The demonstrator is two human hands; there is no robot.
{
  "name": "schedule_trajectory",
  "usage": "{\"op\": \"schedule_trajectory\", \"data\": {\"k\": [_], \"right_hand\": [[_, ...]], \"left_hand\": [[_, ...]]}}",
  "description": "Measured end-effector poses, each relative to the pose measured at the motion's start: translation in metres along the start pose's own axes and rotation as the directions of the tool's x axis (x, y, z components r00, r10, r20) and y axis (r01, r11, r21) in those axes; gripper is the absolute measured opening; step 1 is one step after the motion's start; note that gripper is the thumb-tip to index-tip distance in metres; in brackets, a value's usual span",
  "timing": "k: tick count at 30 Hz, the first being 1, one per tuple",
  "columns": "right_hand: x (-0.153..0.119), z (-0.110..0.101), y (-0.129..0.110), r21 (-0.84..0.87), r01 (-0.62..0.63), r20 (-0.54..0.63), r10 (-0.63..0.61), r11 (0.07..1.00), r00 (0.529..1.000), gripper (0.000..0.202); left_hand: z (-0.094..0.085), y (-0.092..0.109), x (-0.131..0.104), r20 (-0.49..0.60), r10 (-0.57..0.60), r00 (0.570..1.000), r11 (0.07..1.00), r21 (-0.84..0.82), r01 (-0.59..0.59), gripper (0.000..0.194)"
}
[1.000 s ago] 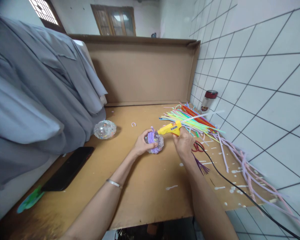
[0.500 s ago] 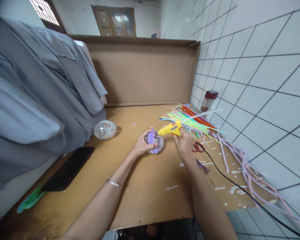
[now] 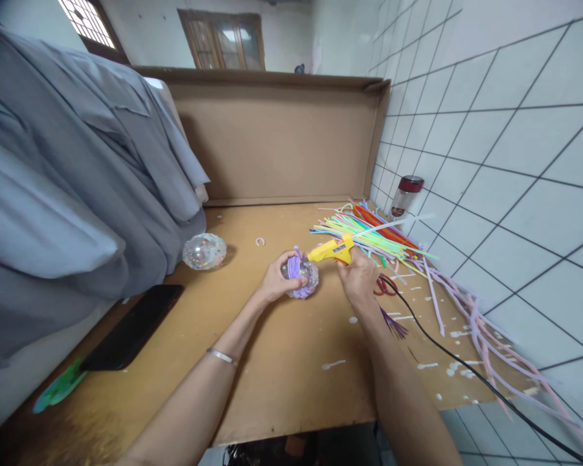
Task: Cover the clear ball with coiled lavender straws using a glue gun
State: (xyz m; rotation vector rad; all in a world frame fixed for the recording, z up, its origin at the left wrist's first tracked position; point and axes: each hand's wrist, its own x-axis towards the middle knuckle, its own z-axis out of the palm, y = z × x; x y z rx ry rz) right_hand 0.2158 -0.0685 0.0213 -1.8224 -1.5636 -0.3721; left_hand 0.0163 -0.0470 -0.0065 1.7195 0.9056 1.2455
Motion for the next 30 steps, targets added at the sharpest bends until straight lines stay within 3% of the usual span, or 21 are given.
{"op": "schedule_trajectory", "data": {"k": [23, 30], "right_hand": [[0.002, 0.0013, 0.002, 0.028, 0.0, -0.026, 0.001, 1.0, 1.0, 0.019], [0.0035, 0.0018, 0.0003, 0.016, -0.078, 0.068, 0.077, 0.997, 0.995, 0.025]], "left_hand": [[-0.0003, 0.003, -0.0001, 0.009, -0.006, 1.0, 1.0, 0.008, 0.006, 0.057], [-0.0003, 0.004, -0.0005, 0.001, -0.027, 1.0, 0.999, 0.018, 0.027, 0.056]]}}
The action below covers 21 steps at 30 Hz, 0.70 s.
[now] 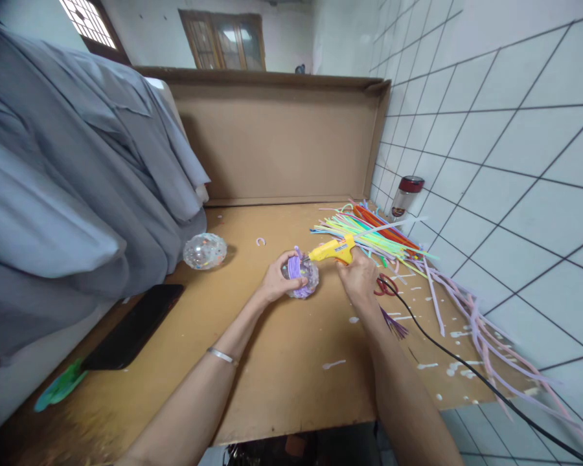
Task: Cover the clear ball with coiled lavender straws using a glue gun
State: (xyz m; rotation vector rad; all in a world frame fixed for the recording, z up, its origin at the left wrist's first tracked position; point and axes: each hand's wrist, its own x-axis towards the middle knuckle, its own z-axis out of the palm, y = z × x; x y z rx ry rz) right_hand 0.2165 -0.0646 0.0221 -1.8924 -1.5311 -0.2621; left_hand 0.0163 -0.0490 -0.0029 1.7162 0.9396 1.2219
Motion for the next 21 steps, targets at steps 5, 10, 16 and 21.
{"op": "schedule_trajectory", "data": {"k": [5, 10, 16, 21], "right_hand": [[0.007, 0.004, 0.006, -0.028, -0.172, 0.082, 0.174, 0.985, 0.981, 0.04], [0.007, 0.02, 0.019, -0.082, -0.209, 0.138, 0.219, 0.974, 0.966, 0.05], [0.0, 0.029, 0.028, -0.319, -0.107, 0.157, 0.164, 0.942, 0.974, 0.043], [-0.001, 0.015, 0.018, -0.268, 0.021, 0.023, -0.015, 0.963, 1.0, 0.04]], "left_hand": [[0.0, -0.001, 0.0, -0.011, -0.001, 1.0, 1.0, -0.005, 0.001, 0.057], [0.0, -0.001, 0.0, -0.023, -0.005, 1.0, 1.0, -0.001, 0.005, 0.06], [0.0, -0.005, -0.001, -0.029, 0.006, 1.0, 1.0, 0.026, -0.005, 0.062], [0.001, -0.006, -0.001, -0.034, 0.009, 0.999, 0.999, 0.039, -0.008, 0.061]]}}
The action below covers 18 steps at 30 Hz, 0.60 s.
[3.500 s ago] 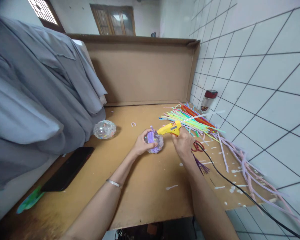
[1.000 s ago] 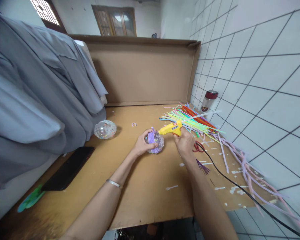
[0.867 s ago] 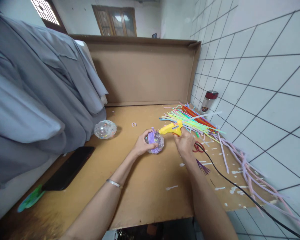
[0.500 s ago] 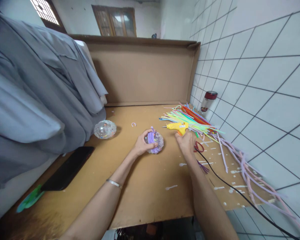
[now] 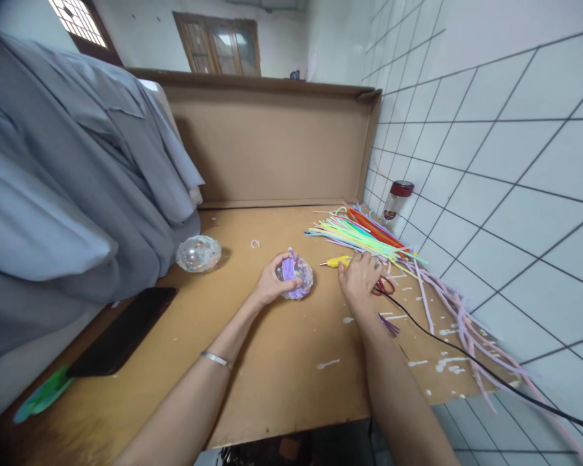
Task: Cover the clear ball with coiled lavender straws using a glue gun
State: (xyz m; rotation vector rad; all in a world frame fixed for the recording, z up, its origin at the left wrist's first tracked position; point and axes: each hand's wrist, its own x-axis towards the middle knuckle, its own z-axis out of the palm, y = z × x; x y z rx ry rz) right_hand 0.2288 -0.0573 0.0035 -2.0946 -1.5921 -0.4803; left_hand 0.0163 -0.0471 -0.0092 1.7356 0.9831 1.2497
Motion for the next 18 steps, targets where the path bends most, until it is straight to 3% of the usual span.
{"op": "schedule_trajectory", "data": {"k": [2, 4, 7, 11, 18], "right_hand": [[-0.003, -0.011, -0.01, 0.236, 0.18, -0.138, -0.15, 0.955, 0.979, 0.037], [-0.009, -0.023, -0.023, 0.458, 0.37, -0.289, -0.258, 0.808, 0.922, 0.039], [-0.021, -0.038, -0.041, 0.597, 0.504, -0.381, -0.332, 0.625, 0.863, 0.047], [-0.03, -0.044, -0.051, 0.681, 0.54, -0.351, -0.426, 0.494, 0.834, 0.021], [-0.028, -0.047, -0.051, 0.765, 0.494, -0.344, -0.387, 0.413, 0.856, 0.022]], "left_hand": [[0.001, 0.001, 0.0, -0.003, 0.016, 1.0, 1.0, 0.024, -0.016, 0.06], [0.002, 0.003, 0.0, 0.008, 0.048, 0.999, 0.997, 0.056, -0.048, 0.06], [0.004, 0.008, -0.002, 0.024, 0.113, 0.993, 0.986, 0.12, -0.115, 0.057], [0.006, 0.013, -0.003, 0.028, 0.166, 0.986, 0.977, 0.133, -0.169, 0.053], [0.004, 0.009, -0.001, 0.001, 0.083, 0.997, 0.994, 0.071, -0.083, 0.057]]}}
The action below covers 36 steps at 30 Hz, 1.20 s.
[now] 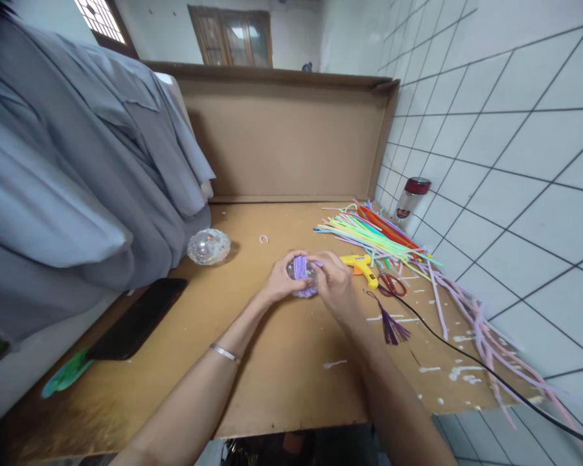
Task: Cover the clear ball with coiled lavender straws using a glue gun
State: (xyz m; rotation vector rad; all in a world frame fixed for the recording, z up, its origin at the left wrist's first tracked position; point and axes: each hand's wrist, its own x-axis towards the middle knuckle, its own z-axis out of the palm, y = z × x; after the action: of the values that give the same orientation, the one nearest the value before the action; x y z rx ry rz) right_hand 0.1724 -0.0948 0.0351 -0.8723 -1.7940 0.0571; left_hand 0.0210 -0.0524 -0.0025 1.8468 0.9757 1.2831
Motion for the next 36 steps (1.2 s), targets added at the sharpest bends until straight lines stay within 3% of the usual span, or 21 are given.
{"op": "schedule_trajectory", "data": {"k": [10, 36], "right_hand": [[-0.0038, 0.0037, 0.0084, 0.113, -0.198, 0.016, 0.197, 0.974, 0.98, 0.017], [-0.0051, 0.0047, 0.009, 0.111, -0.241, 0.085, 0.233, 0.964, 0.969, 0.014]], "left_hand": [[-0.0021, 0.0007, 0.0006, 0.009, -0.046, 0.999, 0.999, -0.024, 0.047, 0.057], [-0.0037, 0.003, 0.0005, 0.024, -0.059, 0.998, 0.997, -0.043, 0.06, 0.055]]}}
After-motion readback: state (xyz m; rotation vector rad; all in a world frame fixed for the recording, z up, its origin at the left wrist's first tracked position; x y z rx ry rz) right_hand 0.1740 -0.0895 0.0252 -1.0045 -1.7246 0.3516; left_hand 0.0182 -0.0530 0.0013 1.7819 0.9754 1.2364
